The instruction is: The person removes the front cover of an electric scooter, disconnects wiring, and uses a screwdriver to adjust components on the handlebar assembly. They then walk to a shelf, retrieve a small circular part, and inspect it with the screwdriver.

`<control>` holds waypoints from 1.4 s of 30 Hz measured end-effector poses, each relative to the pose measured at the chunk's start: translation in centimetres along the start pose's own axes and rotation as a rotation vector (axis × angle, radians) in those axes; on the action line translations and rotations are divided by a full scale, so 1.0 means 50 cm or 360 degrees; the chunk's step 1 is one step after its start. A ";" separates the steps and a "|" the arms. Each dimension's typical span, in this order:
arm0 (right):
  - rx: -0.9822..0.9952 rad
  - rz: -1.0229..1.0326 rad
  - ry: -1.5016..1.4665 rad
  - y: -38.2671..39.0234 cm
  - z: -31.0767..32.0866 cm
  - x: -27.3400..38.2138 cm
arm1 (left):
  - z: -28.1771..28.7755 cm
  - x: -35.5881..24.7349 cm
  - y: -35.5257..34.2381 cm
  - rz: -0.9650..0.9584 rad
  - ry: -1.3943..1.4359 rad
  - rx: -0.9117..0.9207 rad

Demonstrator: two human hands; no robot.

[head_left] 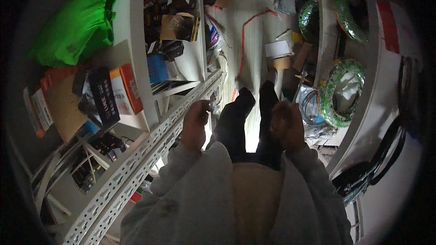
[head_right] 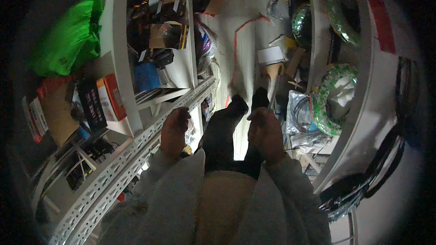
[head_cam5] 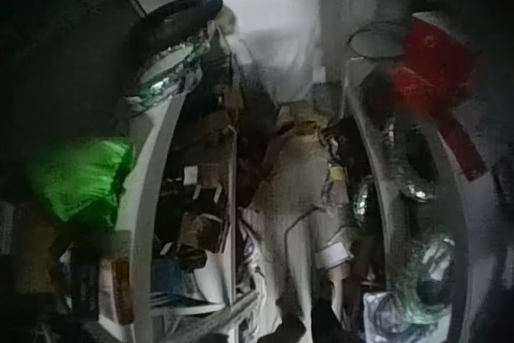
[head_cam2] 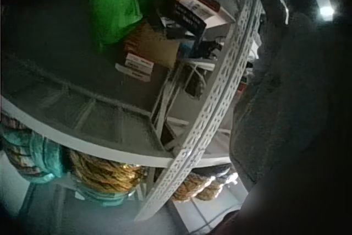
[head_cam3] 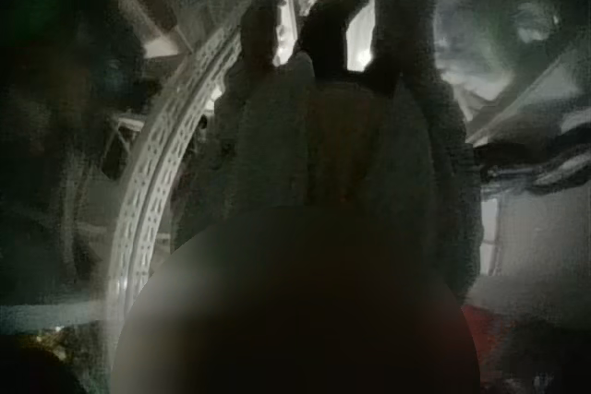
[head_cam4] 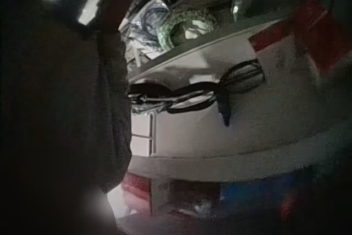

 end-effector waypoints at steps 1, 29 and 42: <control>-0.0058 -0.0029 0.0023 -0.011 0.011 -0.016 | 0.002 0.017 -0.039 0.0020 -0.0034 -0.0092; -0.0463 -0.0723 -0.0389 -0.192 0.006 -0.199 | 0.545 0.182 -0.711 -0.0330 -0.1250 -0.1761; -0.0488 -0.0987 -0.0645 -0.201 0.062 -0.261 | 0.592 -0.045 -0.863 -0.0243 -0.0777 -0.1890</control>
Point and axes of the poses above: each hand's wrist, its own y-axis away from the middle knuckle, its own z-axis out of the back of the hand, x = y × z, the point moved 4 cm from there along -y, towards the middle knuckle, and after that the axes turned 3 degrees about -x, right-handed, at the moved point
